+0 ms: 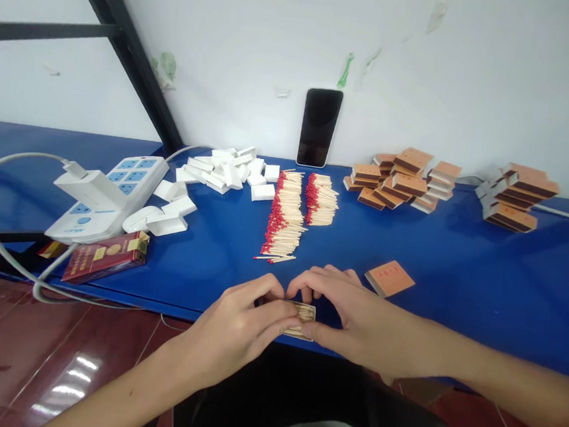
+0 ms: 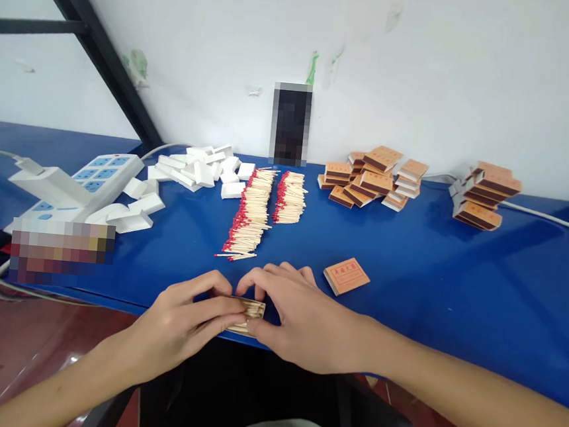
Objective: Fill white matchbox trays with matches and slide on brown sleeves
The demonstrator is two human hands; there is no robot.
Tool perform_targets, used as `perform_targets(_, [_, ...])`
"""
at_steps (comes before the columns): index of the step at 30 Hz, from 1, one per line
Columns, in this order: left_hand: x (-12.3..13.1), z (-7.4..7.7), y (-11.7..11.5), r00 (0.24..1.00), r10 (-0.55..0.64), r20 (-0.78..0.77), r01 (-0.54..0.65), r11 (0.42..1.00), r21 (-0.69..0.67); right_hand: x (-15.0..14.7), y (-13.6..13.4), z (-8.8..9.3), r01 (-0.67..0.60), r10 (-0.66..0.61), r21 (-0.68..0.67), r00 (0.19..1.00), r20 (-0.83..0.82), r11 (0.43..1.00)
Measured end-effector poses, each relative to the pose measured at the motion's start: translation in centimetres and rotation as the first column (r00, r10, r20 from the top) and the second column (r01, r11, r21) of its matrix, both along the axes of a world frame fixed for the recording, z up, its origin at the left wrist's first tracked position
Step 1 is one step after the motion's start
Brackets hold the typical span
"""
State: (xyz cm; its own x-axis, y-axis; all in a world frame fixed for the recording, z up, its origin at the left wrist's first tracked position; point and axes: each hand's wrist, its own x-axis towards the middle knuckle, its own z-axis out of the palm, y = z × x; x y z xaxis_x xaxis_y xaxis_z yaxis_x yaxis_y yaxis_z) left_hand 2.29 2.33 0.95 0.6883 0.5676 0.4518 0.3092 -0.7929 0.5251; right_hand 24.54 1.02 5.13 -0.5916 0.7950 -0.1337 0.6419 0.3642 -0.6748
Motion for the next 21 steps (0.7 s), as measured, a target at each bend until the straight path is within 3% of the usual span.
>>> perform_targets(4, [0.6,-0.2,0.0,0.999,0.018,0.045,-0.016,0.999,-0.052,0.2,-0.9,-0.3,0.017,-0.018,0.133,1.0,0.0,0.991])
perform_targets(9, [1.0,-0.4,-0.3,0.992,0.03,0.122,-0.026,0.999,-0.039,0.7,-2.0,-2.3,-0.007,0.017,0.334,0.999,-0.028,0.942])
perform_targets(14, [0.0,-0.3,-0.6,0.99,0.022,0.137,-0.025,0.999,0.021,1.2,-2.5,-4.1,-0.001,0.041,0.56,0.997,-0.059,0.829])
perform_targets(16, [-0.4,-0.2,-0.7,0.994,0.039,0.103,-0.044,0.998,0.045,1.3,-2.7,-4.4,0.009,0.036,0.602,0.997,-0.064,0.798])
perform_targets(21, [-1.1,-0.8,-1.0,0.999,0.032,0.025,-0.037,0.976,0.213,1.0,-2.7,-4.3,0.023,0.02,0.604,0.998,-0.064,0.797])
